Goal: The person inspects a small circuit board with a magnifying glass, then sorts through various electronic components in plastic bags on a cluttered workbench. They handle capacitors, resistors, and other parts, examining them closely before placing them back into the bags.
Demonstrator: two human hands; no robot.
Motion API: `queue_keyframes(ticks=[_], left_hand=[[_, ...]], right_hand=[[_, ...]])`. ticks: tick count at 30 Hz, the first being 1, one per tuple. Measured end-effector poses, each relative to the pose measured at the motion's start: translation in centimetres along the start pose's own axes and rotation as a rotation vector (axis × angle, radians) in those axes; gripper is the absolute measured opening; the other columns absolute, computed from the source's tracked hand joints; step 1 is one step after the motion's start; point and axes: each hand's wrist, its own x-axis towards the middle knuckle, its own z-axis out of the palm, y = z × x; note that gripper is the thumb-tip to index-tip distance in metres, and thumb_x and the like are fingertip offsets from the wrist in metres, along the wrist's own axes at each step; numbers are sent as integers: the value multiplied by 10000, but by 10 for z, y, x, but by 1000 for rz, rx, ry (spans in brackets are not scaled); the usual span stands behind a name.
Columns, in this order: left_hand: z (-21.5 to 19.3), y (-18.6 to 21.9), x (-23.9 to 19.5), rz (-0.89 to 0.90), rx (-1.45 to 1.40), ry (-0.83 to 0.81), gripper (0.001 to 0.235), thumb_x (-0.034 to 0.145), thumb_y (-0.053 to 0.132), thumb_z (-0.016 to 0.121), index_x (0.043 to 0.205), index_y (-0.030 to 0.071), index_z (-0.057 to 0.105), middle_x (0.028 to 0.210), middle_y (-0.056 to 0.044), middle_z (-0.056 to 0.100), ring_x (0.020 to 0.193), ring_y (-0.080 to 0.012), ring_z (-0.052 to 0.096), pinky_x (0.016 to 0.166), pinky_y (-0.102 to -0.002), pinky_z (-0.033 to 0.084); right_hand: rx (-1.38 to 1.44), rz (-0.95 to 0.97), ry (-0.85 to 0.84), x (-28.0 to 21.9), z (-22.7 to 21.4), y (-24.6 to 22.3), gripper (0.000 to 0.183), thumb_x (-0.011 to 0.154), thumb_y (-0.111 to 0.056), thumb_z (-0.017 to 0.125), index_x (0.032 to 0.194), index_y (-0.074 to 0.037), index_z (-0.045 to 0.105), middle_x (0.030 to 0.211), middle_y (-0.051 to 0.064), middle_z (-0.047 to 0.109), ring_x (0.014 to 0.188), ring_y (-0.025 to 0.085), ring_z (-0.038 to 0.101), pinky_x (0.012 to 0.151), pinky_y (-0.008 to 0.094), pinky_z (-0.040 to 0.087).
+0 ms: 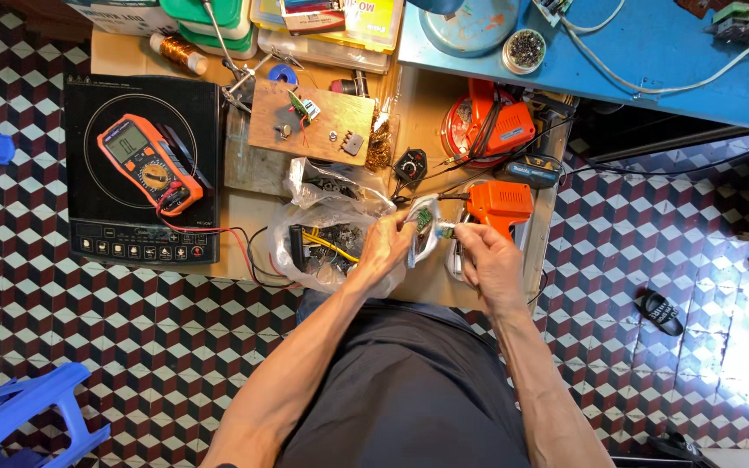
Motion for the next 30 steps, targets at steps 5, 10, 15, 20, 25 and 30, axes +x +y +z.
queue_keyframes(ticks=[5, 10, 15, 20, 25, 30], left_hand=[[-18, 22, -8, 140, -14, 55, 520, 920, 239, 651, 1405, 65, 578, 1124, -183, 714, 941, -254, 708, 822, -391, 564], [-44, 71, -34, 276, -384, -132, 599, 960, 165, 673, 1524, 82, 488, 1398, -94, 625, 1239, -190, 614, 1027, -334, 516], [-46, 100, -38, 190, -745, -288, 509, 1012, 138, 667, 1486, 17, 529, 1268, -66, 674, 1122, -130, 662, 987, -279, 548], [-46, 104, -30, 157, -858, -201, 448, 1036, 150, 657, 1441, -22, 571, 1174, -60, 707, 1028, -120, 689, 933, -268, 564], [-61, 111, -20, 139, -921, -151, 482, 1027, 160, 654, 1448, -30, 517, 1098, -79, 709, 969, -148, 711, 899, -309, 610], [-68, 121, -10, 80, -969, -156, 577, 991, 155, 655, 1502, 24, 419, 1096, -72, 693, 925, -153, 719, 857, -304, 619]], right_hand=[[332, 170, -157, -1, 8, -25, 302, 1017, -262, 588, 1051, 33, 644, 990, 173, 762, 367, 21, 327, 329, 186, 262], [580, 319, -251, 2, 21, -39, 253, 1018, -240, 575, 1102, -17, 658, 829, 88, 681, 359, 15, 335, 319, 167, 262], [610, 332, -332, 9, 33, -44, 267, 1086, -256, 602, 1077, 6, 650, 792, 66, 649, 379, 31, 352, 319, 186, 250], [380, 243, -232, 9, 37, -53, 395, 1068, -345, 576, 963, 27, 655, 822, 147, 699, 353, 39, 343, 304, 202, 242], [403, 169, -192, 15, 35, -64, 451, 1075, -370, 569, 930, 43, 679, 904, 197, 724, 385, 44, 382, 333, 193, 277], [472, 165, -117, 24, 26, -57, 281, 1022, -279, 619, 1002, -6, 683, 1004, 183, 720, 665, 119, 557, 541, 234, 435]])
